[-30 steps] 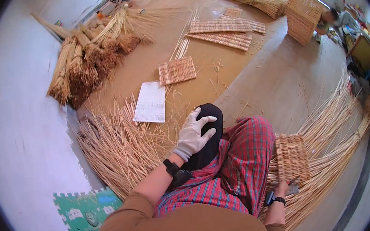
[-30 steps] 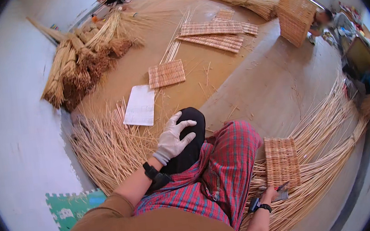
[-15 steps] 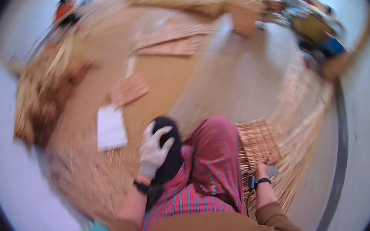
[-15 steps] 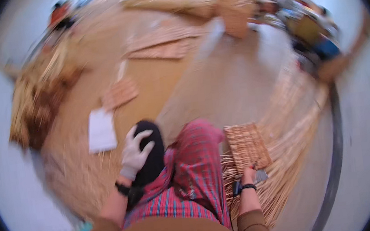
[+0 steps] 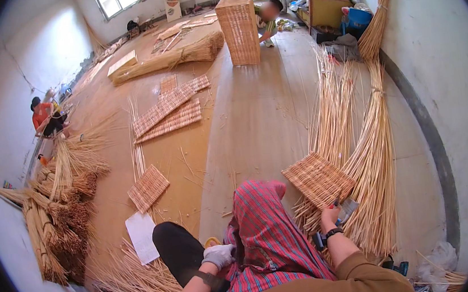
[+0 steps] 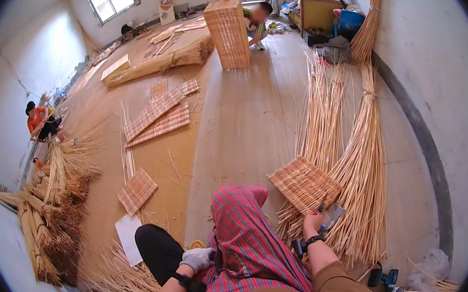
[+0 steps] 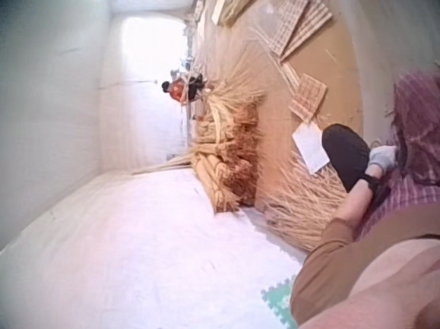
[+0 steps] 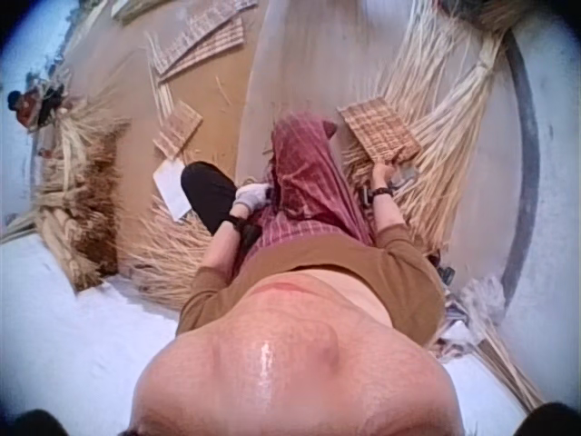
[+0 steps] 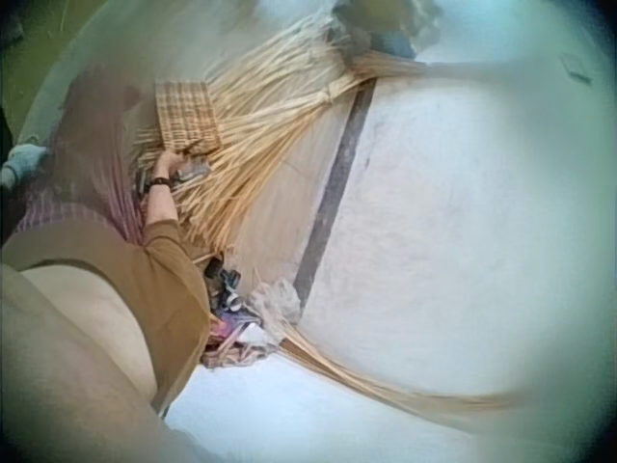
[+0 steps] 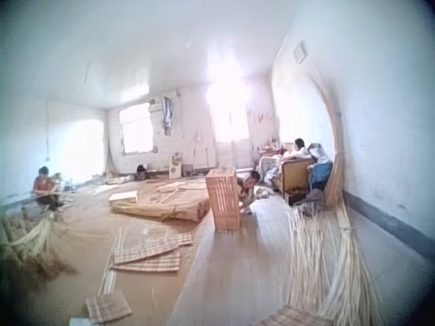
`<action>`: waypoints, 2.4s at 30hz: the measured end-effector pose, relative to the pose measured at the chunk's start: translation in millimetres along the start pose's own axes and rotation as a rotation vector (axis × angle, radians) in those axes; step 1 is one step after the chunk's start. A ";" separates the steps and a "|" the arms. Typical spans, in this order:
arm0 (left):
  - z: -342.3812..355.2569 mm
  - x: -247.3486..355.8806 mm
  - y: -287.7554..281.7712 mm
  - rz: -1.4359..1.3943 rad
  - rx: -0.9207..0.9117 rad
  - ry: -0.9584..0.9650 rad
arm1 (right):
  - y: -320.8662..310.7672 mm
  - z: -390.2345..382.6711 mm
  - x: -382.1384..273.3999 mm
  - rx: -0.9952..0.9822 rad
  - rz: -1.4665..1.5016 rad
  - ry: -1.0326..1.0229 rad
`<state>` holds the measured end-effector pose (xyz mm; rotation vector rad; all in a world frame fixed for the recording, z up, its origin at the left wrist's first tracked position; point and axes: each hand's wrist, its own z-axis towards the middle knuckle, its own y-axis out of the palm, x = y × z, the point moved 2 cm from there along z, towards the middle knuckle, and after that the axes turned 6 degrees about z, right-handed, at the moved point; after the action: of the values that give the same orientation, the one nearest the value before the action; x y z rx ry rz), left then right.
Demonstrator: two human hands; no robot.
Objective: The recorder is cutting and measuring woven wicker panels in a workshop.
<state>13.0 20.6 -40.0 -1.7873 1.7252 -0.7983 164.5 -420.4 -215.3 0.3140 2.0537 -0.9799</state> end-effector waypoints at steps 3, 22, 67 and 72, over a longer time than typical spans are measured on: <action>3.1 -18.6 -21.2 -0.479 0.330 0.024 | -12.8 20.5 -5.4 0.124 0.201 -0.106; -171.6 -9.9 -96.4 -1.645 0.846 0.538 | -111.2 -282.5 -293.3 -0.679 0.674 -1.367; -149.9 -42.7 -21.5 -1.409 0.645 -0.071 | -93.6 28.1 49.1 -0.344 -0.721 -1.113; -148.1 -47.4 -6.9 -1.451 0.708 -0.064 | -55.9 27.0 55.3 -0.307 -0.999 -1.018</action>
<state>-90.3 72.5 64.3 -2.2032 -0.2468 -1.5445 115.8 -483.9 -237.6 -1.2383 1.2655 -1.0062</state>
